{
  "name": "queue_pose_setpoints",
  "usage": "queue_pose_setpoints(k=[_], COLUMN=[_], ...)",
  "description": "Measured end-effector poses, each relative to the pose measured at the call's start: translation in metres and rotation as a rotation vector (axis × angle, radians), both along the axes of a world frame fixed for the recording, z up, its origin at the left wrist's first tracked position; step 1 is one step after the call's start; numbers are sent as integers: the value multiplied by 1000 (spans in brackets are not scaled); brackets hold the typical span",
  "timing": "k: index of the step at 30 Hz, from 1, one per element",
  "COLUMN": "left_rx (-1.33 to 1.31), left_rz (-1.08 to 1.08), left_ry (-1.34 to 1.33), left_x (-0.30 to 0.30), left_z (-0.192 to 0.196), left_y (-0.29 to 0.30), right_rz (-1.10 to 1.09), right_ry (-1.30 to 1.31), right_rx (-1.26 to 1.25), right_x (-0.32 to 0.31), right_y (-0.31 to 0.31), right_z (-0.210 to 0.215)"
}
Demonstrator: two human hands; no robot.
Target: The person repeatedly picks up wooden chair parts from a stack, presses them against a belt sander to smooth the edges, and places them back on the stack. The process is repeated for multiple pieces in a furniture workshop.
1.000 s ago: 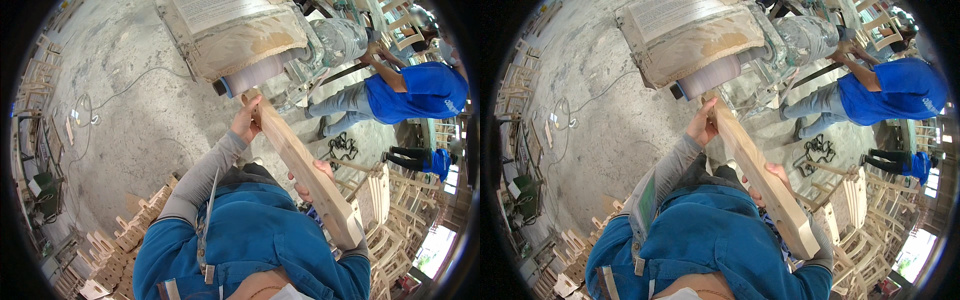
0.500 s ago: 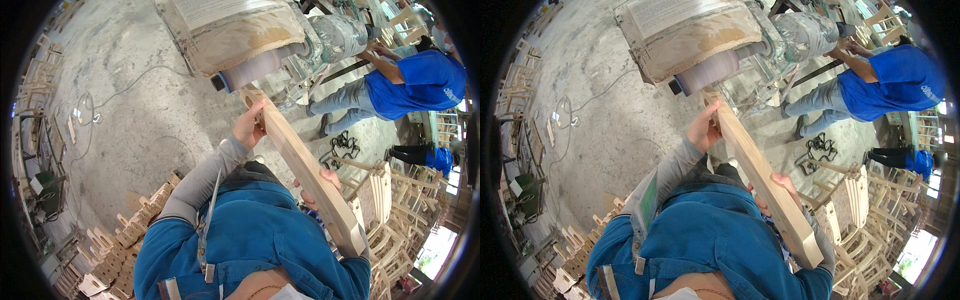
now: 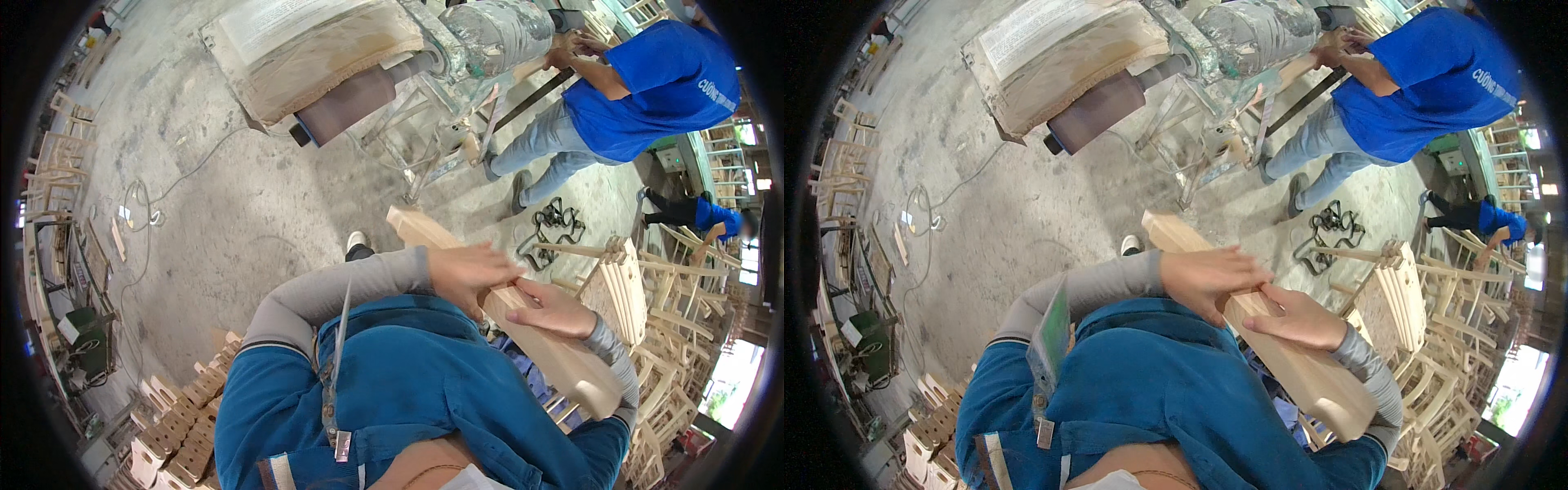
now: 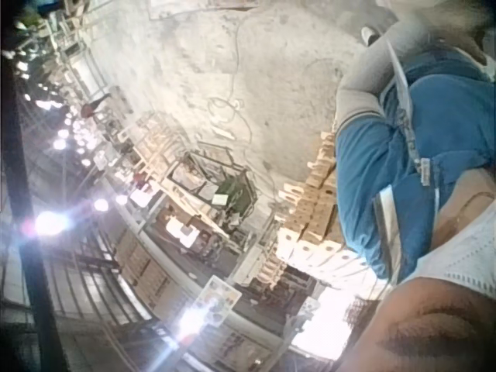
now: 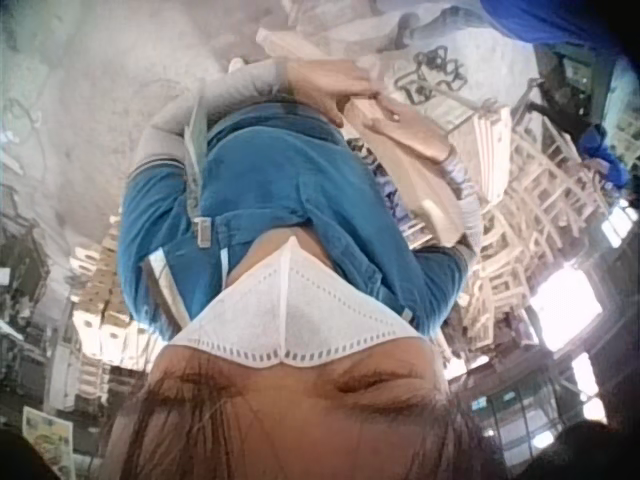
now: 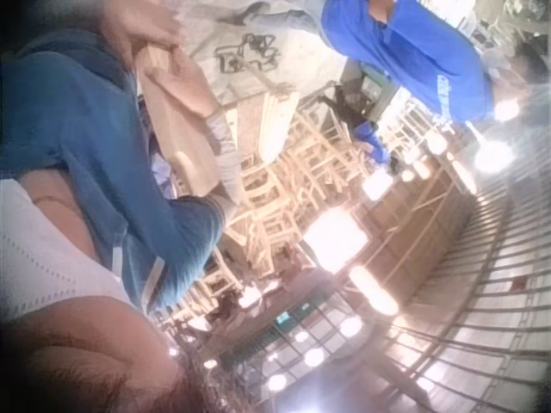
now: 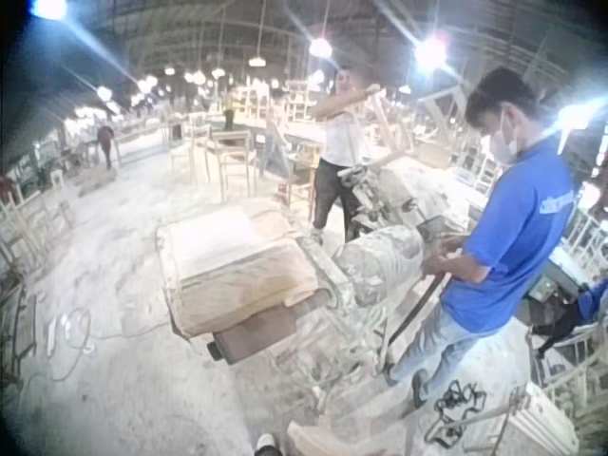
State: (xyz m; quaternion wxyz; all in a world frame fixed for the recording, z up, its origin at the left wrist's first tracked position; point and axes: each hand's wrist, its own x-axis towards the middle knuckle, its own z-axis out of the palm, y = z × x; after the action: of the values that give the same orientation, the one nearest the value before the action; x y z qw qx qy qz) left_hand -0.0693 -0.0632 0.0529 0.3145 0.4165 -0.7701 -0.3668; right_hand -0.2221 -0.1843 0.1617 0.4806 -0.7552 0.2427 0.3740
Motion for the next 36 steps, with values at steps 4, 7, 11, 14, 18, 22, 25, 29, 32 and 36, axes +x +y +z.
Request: queue_pose_setpoints(k=[4, 7, 11, 14, 18, 22, 25, 29, 32, 36], left_rx=[34, -114, -262, -58, -13, 331, 450, 587, 518, 565], left_rz=[24, 361, 728, 677, 830, 784, 874, 917, 1097, 1119], left_ry=[242, 246, 815, 1272, 1109, 1280, 1244, 1571, 1596, 1619], left_x=[-19, -24, -54, -70, -76, -73, -59, -5, 23, 43], left_z=[0, 12, 16, 26, 15, 7, -10, 1, -27, -41], left_y=[-19, -27, -45, -47, -34, -19, -21, -8, 0, 14], right_rz=[299, -323, -235, -141, -294, -479, -523, -604, -604, -634], right_ry=[-268, -602, -858, -834, -668, -487, -442, -309, -224, -121], right_rx=[58, 92, 40, -54, 98, 354, 388, 505, 605, 711], right_x=[-8, -29, -46, -34, -41, -37, -36, -30, -22, -4], right_y=[-42, -35, -57, -40, -26, -21, -24, -15, -9, -5], right_z=[19, 16, -22, -38, -55, -56, -64, -54, -51, -63])
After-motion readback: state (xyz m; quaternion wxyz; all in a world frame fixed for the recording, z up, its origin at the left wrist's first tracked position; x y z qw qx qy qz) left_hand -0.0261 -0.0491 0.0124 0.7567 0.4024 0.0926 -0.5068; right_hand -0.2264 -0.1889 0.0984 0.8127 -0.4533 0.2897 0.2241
